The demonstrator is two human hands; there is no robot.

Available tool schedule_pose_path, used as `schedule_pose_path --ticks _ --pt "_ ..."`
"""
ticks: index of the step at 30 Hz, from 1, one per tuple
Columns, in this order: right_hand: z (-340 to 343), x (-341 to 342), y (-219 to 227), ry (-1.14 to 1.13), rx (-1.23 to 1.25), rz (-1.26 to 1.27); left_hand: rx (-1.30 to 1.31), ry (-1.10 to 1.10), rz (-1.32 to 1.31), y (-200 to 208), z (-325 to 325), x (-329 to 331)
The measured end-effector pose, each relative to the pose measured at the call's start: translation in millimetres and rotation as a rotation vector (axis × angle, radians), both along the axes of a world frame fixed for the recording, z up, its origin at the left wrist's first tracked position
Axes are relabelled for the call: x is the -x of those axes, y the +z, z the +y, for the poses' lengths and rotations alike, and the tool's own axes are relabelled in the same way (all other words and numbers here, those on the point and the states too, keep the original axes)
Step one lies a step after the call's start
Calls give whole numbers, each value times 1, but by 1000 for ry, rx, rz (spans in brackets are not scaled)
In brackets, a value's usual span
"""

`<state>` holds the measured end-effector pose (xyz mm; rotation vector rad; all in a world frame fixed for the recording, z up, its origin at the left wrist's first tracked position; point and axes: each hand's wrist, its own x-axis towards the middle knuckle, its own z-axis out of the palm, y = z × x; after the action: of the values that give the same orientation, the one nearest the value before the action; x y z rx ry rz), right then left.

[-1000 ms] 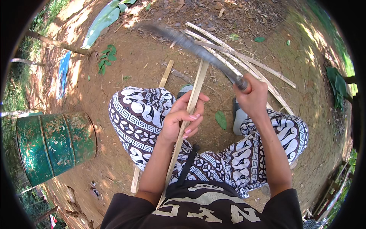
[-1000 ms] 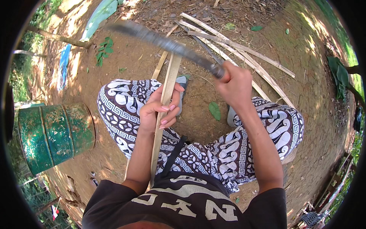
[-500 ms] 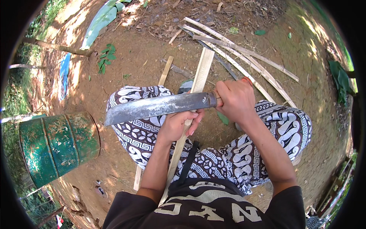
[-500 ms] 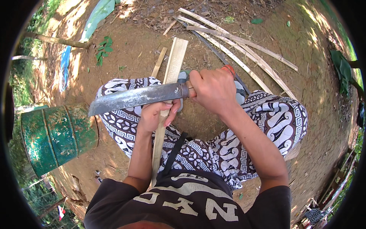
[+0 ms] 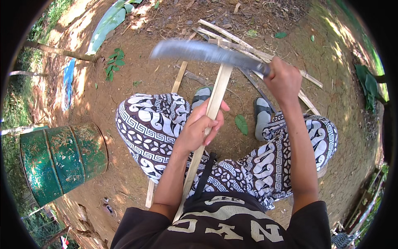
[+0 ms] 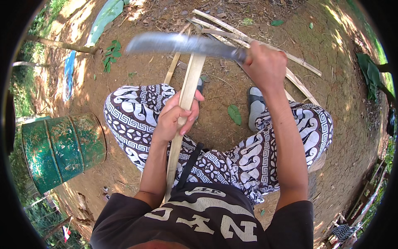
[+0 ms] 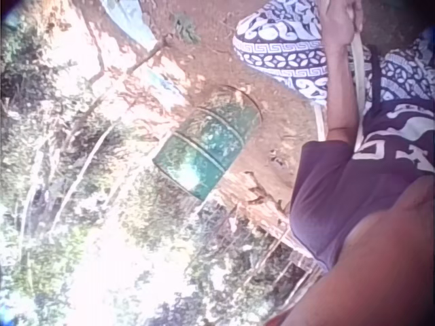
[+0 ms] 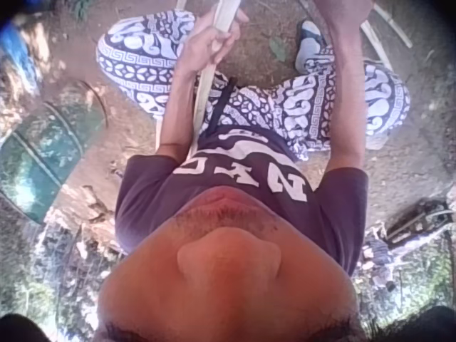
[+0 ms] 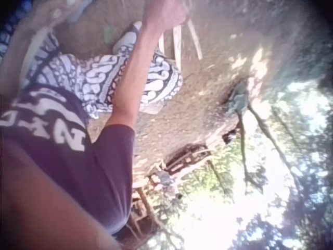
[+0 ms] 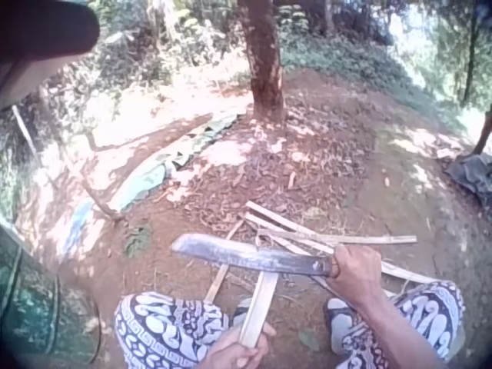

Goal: The person shaves thin layers off a strip of bamboo using a large blade to smooth the wood.

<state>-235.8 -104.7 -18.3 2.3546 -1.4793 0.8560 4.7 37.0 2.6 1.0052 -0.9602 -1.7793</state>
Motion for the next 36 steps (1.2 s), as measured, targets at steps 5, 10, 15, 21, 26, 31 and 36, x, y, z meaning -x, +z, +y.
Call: schedule_pose_path --ticks 5,10,15,21,26,31,36 --pt "-38 33 30 -623 -241 -264 -18 -21 176 -3 9 -13" --pt "-16 25 24 -388 -384 -600 -40 -122 -43 10 8 -22" --pt "2 9 27 -288 -478 -564 48 -83 55 20 20 -30" --pt "11 -1 24 -177 -472 -586 44 -16 -305 17 14 -11" --pt "15 -4 30 -168 -483 -603 -71 51 -340 19 12 4" --pt "24 -5 29 -108 -488 -595 -76 63 -383 25 -1 2" --pt "33 -16 25 4 -490 -573 -100 103 -220 28 -43 12"
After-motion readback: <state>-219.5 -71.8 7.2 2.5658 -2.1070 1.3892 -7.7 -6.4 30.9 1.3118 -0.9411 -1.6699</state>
